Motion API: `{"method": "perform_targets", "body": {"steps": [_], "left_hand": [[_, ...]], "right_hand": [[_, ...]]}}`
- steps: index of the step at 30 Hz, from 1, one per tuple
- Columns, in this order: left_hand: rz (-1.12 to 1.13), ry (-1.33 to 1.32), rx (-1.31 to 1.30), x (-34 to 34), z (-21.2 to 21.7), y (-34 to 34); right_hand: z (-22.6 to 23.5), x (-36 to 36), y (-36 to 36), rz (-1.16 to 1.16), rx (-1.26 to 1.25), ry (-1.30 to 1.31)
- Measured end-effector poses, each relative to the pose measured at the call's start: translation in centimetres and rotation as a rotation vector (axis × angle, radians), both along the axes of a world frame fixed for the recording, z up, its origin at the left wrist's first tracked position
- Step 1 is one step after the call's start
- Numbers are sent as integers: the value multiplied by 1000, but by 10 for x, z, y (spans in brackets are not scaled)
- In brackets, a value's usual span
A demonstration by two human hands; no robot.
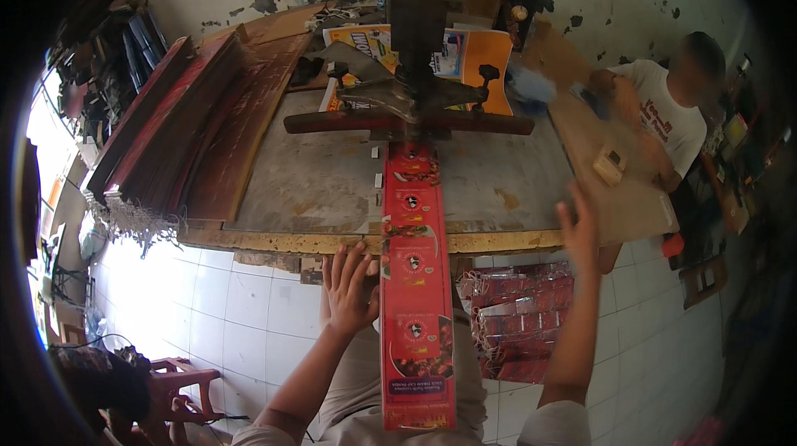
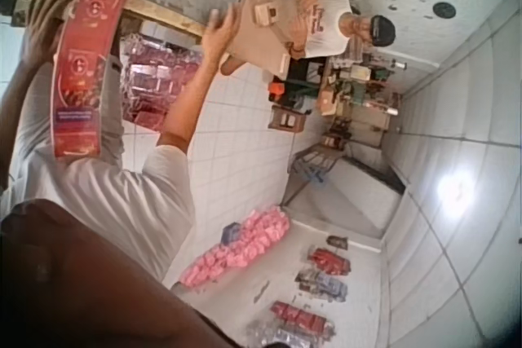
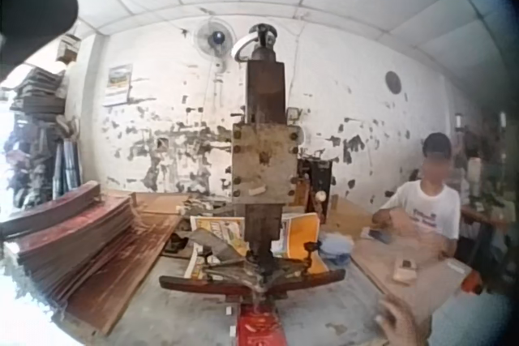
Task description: The person uses a wooden block to apply pressure or a stamp to red packaging strips on a workbench, handling them one by one.
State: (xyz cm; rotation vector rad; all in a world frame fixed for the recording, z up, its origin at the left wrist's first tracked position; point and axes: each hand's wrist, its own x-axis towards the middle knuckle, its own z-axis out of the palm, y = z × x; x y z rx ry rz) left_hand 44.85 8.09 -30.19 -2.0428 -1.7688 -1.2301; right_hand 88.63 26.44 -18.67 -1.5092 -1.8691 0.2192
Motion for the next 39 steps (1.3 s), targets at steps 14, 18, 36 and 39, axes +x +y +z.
{"method": "perform_targets", "body": {"steps": [14,18,36,39], "left_hand": [[-268,73,114,6,16,-8],[-233,77,135,7,22,-12],[-103,215,-170,4,81,45],[-70,247,-167,3,76,46]], "right_hand": [[8,-178,-89,616,2,-235],[15,-181,-92,608,-56,-255],[-3,-211,31,561,93,-262],[1,-205,15,536,44,-207]]}}
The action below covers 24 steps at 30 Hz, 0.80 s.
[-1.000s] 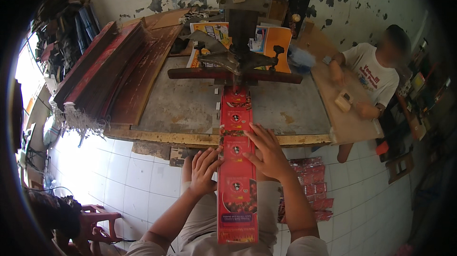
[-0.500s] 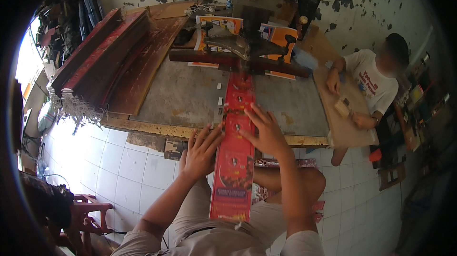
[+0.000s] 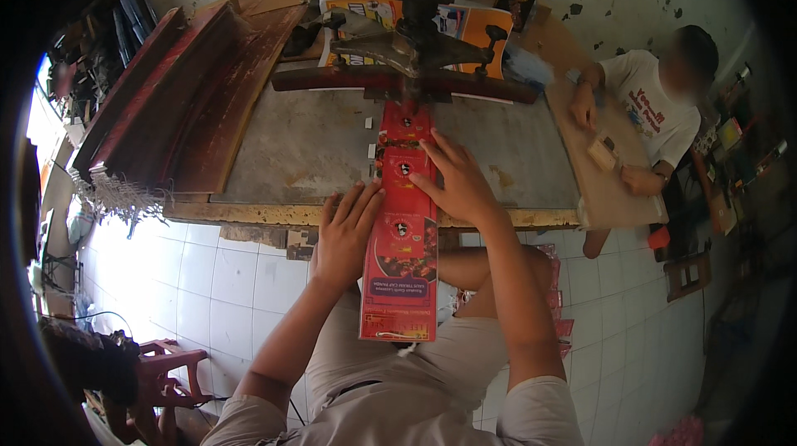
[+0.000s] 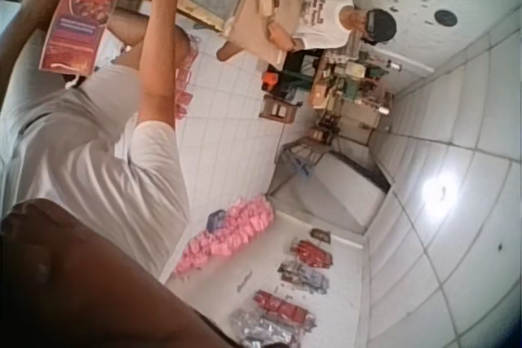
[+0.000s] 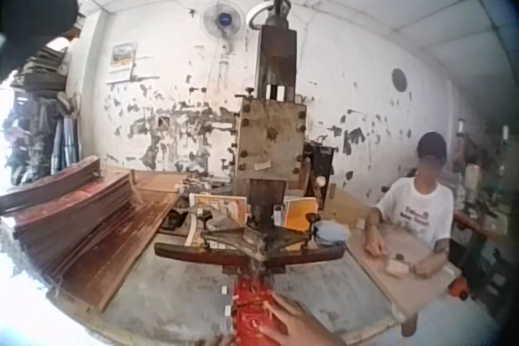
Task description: The person uses a wooden block to apply pressure or a stamp to red packaging strips on a workbench, handling them one by one.
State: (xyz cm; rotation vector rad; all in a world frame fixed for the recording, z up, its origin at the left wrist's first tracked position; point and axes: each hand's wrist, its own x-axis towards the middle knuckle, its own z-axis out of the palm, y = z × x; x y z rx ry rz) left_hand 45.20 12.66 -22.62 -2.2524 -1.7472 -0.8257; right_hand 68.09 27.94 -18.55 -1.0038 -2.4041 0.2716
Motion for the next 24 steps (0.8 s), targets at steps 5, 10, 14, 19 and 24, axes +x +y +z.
{"method": "perform_targets", "body": {"steps": [5,10,14,19,24], "left_hand": [[19,0,4,2,-3,-1],[11,-21,1,5,0,0],[16,2,-11,4,0,-1],[-1,-14,48,3,-8,-2],[-10,-23,83,2,-13,0]], "right_hand": [[-2,14,-38,-5,38,-78],[-5,16,-37,-11,22,-71],[-5,15,-38,-7,18,-54],[-4,16,-42,-12,26,-47],[-4,17,-42,-4,34,-27]]}}
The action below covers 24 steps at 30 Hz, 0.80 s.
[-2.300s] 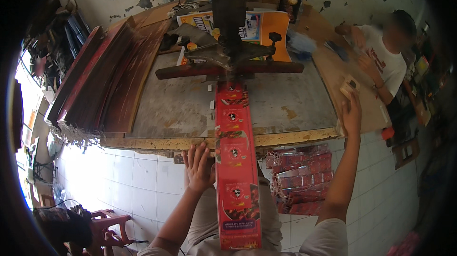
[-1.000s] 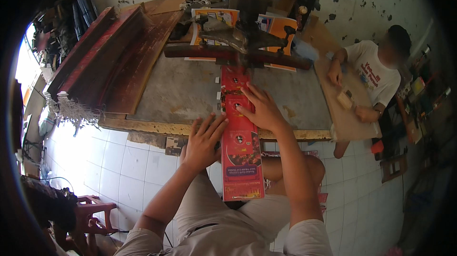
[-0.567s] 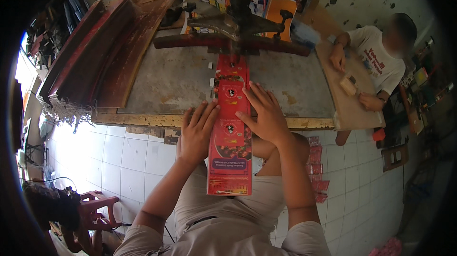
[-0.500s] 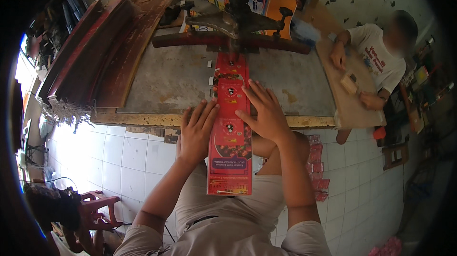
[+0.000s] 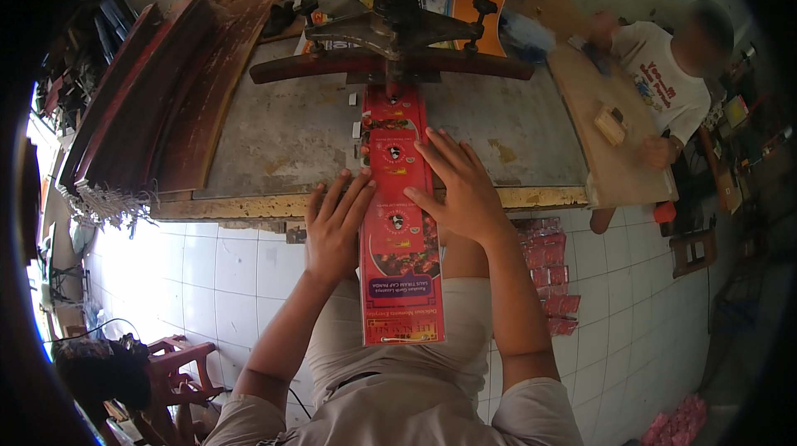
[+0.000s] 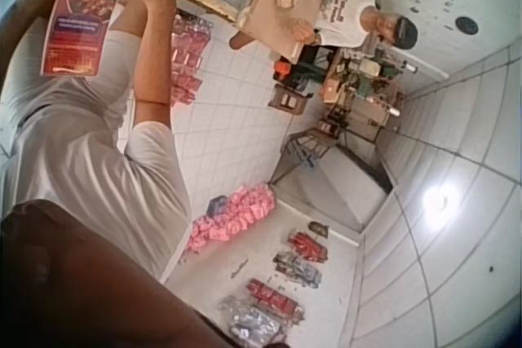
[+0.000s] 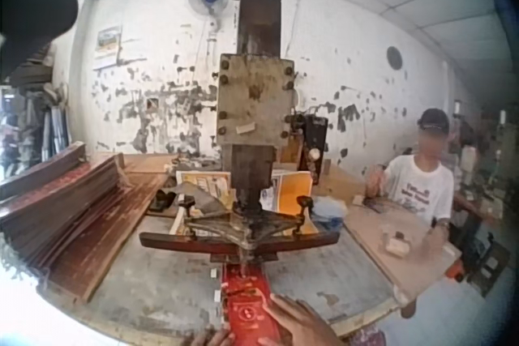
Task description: The person uses a wooden block to apply pressure or a stamp to red packaging strips on a workbench, handling them one by one.
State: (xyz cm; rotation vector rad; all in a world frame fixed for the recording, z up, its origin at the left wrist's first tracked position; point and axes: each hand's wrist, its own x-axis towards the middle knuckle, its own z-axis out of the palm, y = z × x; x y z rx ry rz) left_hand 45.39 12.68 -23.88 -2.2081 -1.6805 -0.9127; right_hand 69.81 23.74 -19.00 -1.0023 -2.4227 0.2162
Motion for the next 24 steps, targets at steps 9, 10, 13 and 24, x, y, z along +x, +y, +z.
{"method": "perform_targets", "body": {"steps": [9,10,13,24], "left_hand": [[2,-35,-20,1,2,-1],[1,-48,-35,2,4,-2],[3,-47,-50,3,7,-3],[-24,-63,-30,3,7,-2]], "right_hand": [[2,-1,-1,-5,-1,2],[2,-1,-1,-3,-1,6],[2,-1,-1,-2,-5,14],[4,1,-3,-15,-8,3]]}}
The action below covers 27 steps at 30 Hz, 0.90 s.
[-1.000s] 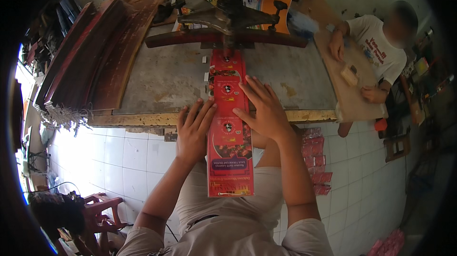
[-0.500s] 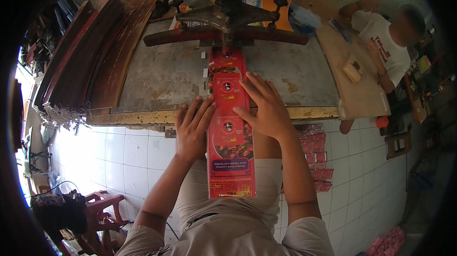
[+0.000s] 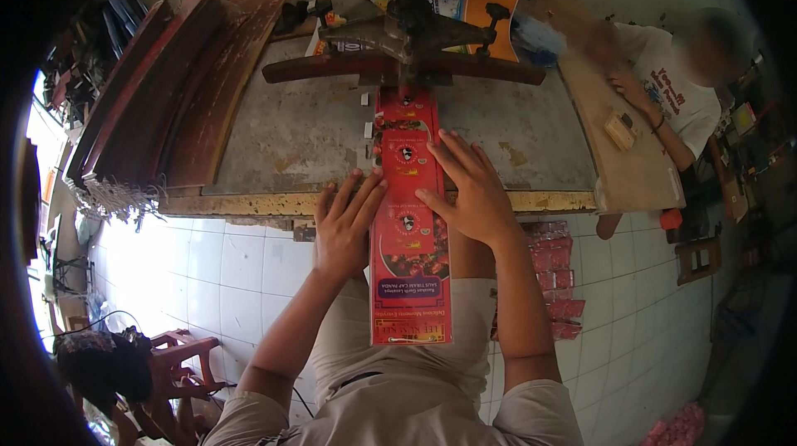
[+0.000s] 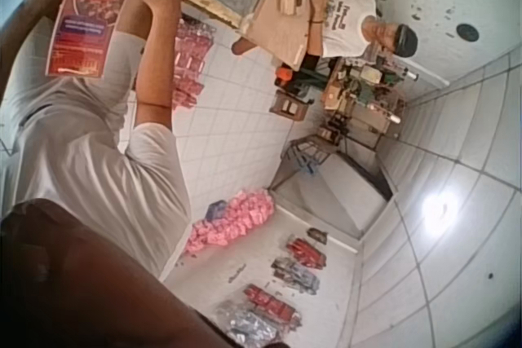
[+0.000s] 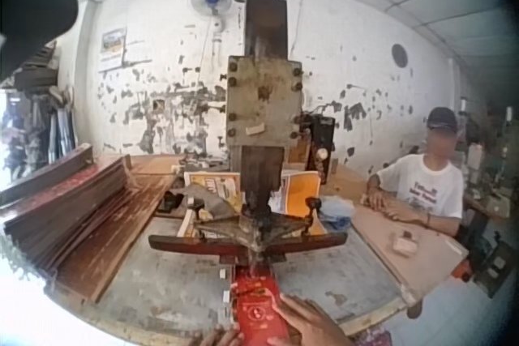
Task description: The person uses a wooden block to apply pressure or a stamp to red packaging strips on a workbench, handling them one by one.
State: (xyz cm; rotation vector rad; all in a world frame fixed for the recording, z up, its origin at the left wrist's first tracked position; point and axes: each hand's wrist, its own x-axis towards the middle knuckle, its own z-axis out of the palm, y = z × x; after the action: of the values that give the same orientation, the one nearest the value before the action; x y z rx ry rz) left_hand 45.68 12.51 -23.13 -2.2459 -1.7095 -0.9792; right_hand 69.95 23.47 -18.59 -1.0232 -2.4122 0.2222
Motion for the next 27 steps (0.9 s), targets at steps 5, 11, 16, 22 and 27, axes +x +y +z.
{"method": "perform_targets", "body": {"steps": [5,11,16,22,27], "left_hand": [[23,75,-24,-9,-4,-3],[11,56,-97,0,10,-4],[25,75,-114,0,12,-7],[-4,23,-92,3,11,-4],[15,54,-104,-1,8,-7]], "right_hand": [[10,28,17,-74,-138,66],[-1,252,126,-788,384,-77],[3,316,140,-732,289,-200],[3,334,137,-561,226,23],[29,221,49,-385,108,145]]}}
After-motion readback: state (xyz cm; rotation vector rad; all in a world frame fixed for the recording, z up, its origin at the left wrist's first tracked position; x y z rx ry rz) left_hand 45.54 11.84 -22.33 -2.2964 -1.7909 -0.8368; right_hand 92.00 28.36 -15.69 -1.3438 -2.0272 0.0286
